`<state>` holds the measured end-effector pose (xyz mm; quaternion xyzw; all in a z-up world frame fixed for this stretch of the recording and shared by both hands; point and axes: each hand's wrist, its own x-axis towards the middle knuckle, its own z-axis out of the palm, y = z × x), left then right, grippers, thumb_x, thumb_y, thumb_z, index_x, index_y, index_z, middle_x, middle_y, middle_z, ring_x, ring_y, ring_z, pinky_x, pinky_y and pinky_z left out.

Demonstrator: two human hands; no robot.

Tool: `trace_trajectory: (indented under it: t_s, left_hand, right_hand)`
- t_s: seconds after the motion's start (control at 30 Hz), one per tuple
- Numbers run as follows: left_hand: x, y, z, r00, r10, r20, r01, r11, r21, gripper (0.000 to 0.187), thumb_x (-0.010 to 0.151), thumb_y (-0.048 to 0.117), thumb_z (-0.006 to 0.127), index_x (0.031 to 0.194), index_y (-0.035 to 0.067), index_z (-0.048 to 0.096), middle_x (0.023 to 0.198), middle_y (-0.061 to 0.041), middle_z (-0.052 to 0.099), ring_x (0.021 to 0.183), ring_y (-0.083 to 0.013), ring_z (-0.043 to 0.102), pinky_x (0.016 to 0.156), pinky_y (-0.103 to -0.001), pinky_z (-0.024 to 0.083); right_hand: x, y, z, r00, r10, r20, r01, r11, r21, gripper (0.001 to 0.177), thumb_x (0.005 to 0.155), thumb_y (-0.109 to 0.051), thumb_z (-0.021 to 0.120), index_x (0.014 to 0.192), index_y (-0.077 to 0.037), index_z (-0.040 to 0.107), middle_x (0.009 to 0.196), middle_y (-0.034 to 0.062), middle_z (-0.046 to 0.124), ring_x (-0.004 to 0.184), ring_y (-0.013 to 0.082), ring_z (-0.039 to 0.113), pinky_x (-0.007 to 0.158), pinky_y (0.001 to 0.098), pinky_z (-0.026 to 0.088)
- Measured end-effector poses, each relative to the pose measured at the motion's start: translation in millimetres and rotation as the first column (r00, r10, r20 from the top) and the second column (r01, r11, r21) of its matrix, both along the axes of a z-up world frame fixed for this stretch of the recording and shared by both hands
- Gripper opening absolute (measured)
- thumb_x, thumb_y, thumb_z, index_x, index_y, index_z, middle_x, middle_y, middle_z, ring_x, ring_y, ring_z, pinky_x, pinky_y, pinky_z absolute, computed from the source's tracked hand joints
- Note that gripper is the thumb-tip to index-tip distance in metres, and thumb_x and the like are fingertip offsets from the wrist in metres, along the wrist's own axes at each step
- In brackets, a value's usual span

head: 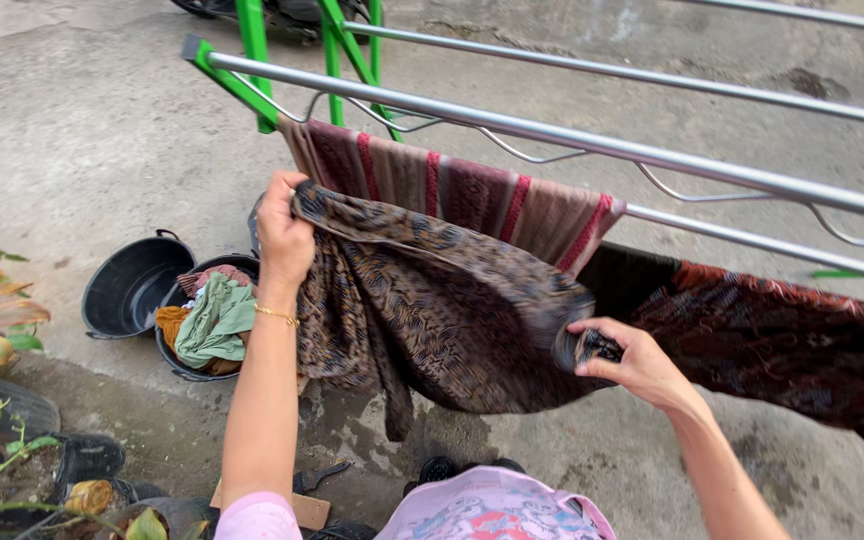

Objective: The person picks up damp clothes from basins on the ground and hangs them one by one across the parallel rails of a metal drying rack.

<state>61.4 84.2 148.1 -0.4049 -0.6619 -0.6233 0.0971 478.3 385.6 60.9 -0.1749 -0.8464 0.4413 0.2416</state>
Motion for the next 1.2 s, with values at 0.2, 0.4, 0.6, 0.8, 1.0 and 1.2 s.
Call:
trace_trajectory:
  t_s: [0.2,0.4,0.6,0.8,1.0,1.2]
  left_hand:
    - [-12,21,9,0.998,-0.063,-0.022,0.064,0.998,0.02,0.015,0.094,-0.011,0.058,0.103,0.001,0.056,0.092,0.003,0.059,0.088,-0.0071,0.054,0.082,-0.022,0.047]
    - [2,54,12,0.987,-0.099,-0.128,0.09,0.993,-0.081,0.02,0.087,-0.012,0.054,0.103,0.0,0.057,0.085,-0.002,0.061,0.082,-0.009,0.057,0.078,-0.025,0.048]
    - [34,84,8,0.949,-0.277,-0.149,0.261,0.958,-0.118,0.022,0.087,-0.01,0.053,0.106,0.0,0.058,0.082,-0.008,0.063,0.076,-0.0101,0.061,0.071,-0.026,0.049]
    - [73,122,13,0.88,-0.439,-0.18,0.412,0.896,-0.168,0.021,0.09,-0.008,0.055,0.107,0.002,0.061,0.08,-0.009,0.063,0.074,-0.0055,0.063,0.067,-0.026,0.049]
    - [121,172,-9,0.789,-0.614,-0.004,0.602,0.775,-0.193,0.017,0.091,-0.005,0.06,0.105,0.004,0.057,0.075,-0.006,0.062,0.073,-0.0059,0.057,0.065,-0.026,0.047]
    - [220,254,-48,0.72,-0.692,0.057,0.659,0.656,-0.369,0.046,0.085,0.0,0.067,0.122,0.008,0.041,0.077,-0.011,0.055,0.067,-0.0224,0.058,0.063,-0.037,0.048]
  right_hand:
    - [53,28,34,0.771,-0.628,-0.1,0.621,0.778,-0.097,0.047,0.084,-0.01,0.079,0.129,-0.005,0.065,0.121,0.0133,0.071,0.109,0.0276,0.068,0.097,0.0393,0.054]
    - [70,-8,-67,0.758,-0.22,0.614,-0.027,0.93,0.366,0.077,0.06,-0.019,0.091,0.132,-0.009,0.065,0.117,0.0181,0.07,0.104,0.038,0.065,0.087,0.0455,0.052]
    - [158,2,-52,0.281,-0.953,-0.113,0.927,0.24,0.287,0.031,0.091,-0.019,0.063,0.119,-0.011,0.074,0.123,0.0148,0.066,0.118,0.0333,0.061,0.102,0.0468,0.051]
    - [132,-29,-76,0.549,-0.833,0.061,0.193,0.056,-0.98,0.046,0.094,-0.051,0.048,0.117,-0.017,0.068,0.13,0.008,0.064,0.116,0.0322,0.061,0.089,0.0576,0.049]
    - [203,39,-88,0.347,-0.786,-0.512,-0.021,0.539,-0.842,0.027,0.118,-0.039,0.056,0.119,-0.012,0.062,0.122,0.0089,0.068,0.112,0.0273,0.069,0.104,0.049,0.057]
    - [168,35,-17,0.449,-0.667,-0.595,0.229,0.729,-0.645,0.019,0.098,-0.011,0.065,0.117,-0.009,0.062,0.108,0.0048,0.069,0.096,0.0165,0.067,0.085,0.0366,0.059]
